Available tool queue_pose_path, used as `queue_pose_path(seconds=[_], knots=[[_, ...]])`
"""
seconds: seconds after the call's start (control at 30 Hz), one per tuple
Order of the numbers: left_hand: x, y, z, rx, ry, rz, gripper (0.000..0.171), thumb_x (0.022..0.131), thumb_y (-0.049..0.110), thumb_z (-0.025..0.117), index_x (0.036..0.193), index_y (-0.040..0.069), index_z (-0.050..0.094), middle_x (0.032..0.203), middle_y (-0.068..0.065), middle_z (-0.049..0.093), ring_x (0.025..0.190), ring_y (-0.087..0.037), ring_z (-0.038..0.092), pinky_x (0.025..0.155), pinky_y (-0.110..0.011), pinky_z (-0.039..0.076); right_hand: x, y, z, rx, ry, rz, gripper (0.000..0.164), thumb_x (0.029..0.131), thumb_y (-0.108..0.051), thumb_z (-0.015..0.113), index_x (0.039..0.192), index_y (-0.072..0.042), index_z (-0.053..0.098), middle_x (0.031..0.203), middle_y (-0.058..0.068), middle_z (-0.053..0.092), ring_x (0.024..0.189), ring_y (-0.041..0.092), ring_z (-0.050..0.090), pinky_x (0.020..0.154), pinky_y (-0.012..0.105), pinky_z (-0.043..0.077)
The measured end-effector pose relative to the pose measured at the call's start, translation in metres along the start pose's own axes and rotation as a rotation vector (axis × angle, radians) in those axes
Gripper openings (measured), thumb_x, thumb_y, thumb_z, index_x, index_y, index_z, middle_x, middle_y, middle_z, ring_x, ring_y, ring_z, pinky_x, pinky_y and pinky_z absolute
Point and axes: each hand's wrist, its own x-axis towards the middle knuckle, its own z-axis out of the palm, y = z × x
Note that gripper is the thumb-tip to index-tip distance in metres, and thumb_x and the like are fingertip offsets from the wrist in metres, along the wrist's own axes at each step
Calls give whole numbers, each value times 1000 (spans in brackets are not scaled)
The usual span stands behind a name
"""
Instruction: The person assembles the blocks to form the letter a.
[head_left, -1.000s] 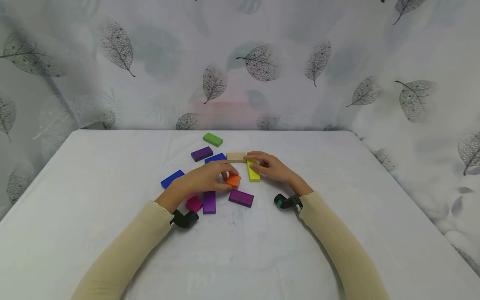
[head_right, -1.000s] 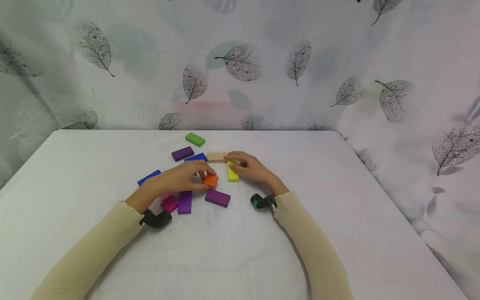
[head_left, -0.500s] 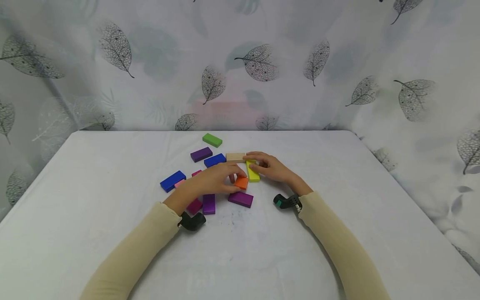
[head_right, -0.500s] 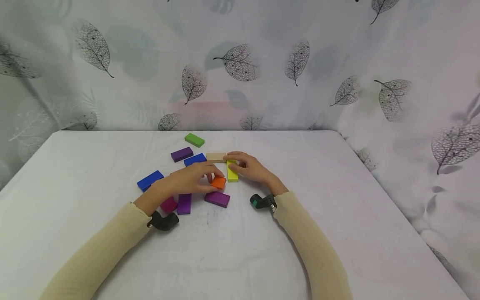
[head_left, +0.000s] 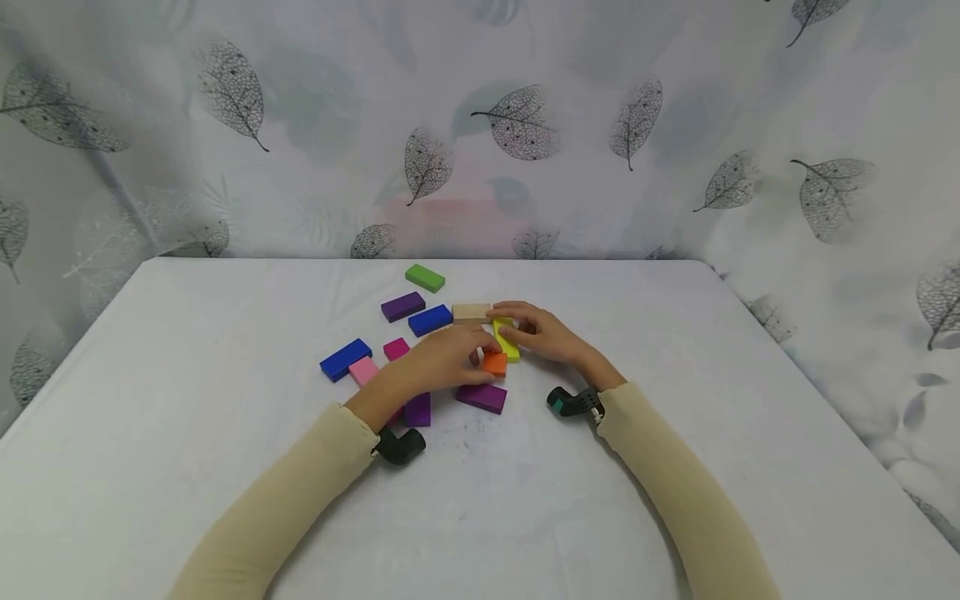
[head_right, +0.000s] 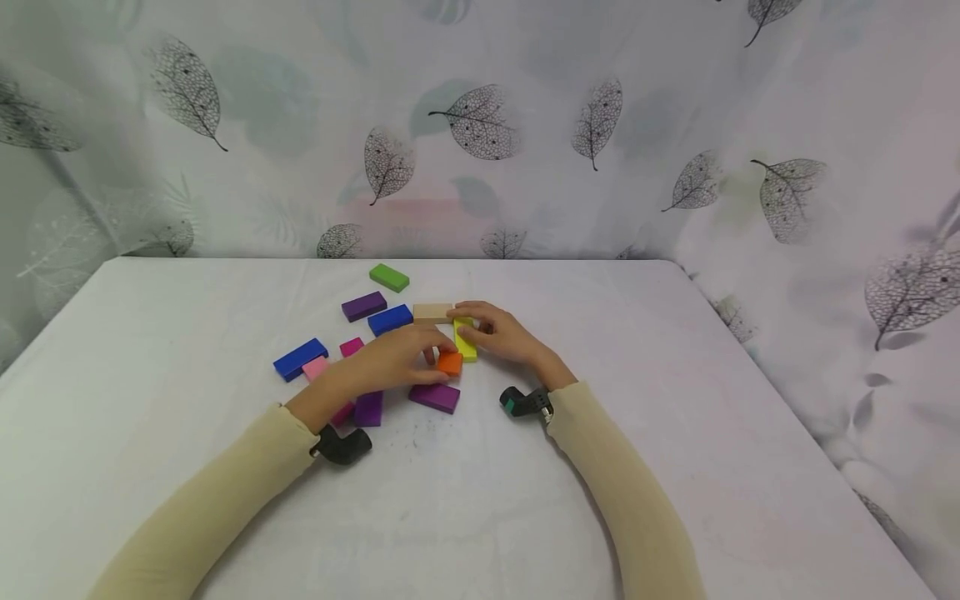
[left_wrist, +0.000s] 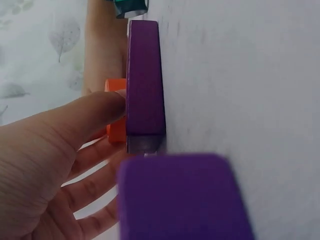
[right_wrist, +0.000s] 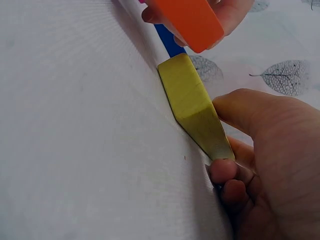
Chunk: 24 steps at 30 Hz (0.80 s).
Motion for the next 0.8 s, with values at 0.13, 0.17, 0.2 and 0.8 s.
queue_pose_path(seconds=[0.13, 0.17, 0.2, 0.8], knots=[[1, 2, 2, 16, 3, -13, 41, 89, 32, 72, 122, 9, 65, 108, -2, 64, 86, -13, 57, 78, -23, 50, 1, 1, 1, 0, 0, 8, 40, 99, -19, 57, 139, -12, 55, 148, 11, 44, 80, 19, 46, 71, 29, 38], [1, 3, 2, 17, 1, -16, 41, 89, 32, 72, 122, 9, 65, 109, -3, 63, 85, -13, 56, 77, -23, 49, 1, 1, 1, 0, 0, 8, 40, 99, -19, 57, 139, -12, 55, 148, 10, 44, 80, 19, 46, 71, 29, 39], [2, 3, 3, 16, -2, -19, 41, 89, 32, 72, 122, 9, 65, 110, -3, 62, 85, -13, 56, 77, -23, 49, 1, 2, 1, -1, 1, 8, 40, 99, -19, 57, 139, -12, 55, 148, 10, 45, 80, 19, 46, 71, 29, 39], [8, 7, 9, -54, -25, -52, 36, 90, 28, 71, 121, 12, 65, 120, -2, 55, 88, -12, 55, 77, -23, 49, -1, 2, 0, 18, 5, -7, 40, 99, -19, 57, 139, -11, 55, 148, 10, 45, 81, 20, 47, 72, 30, 39]])
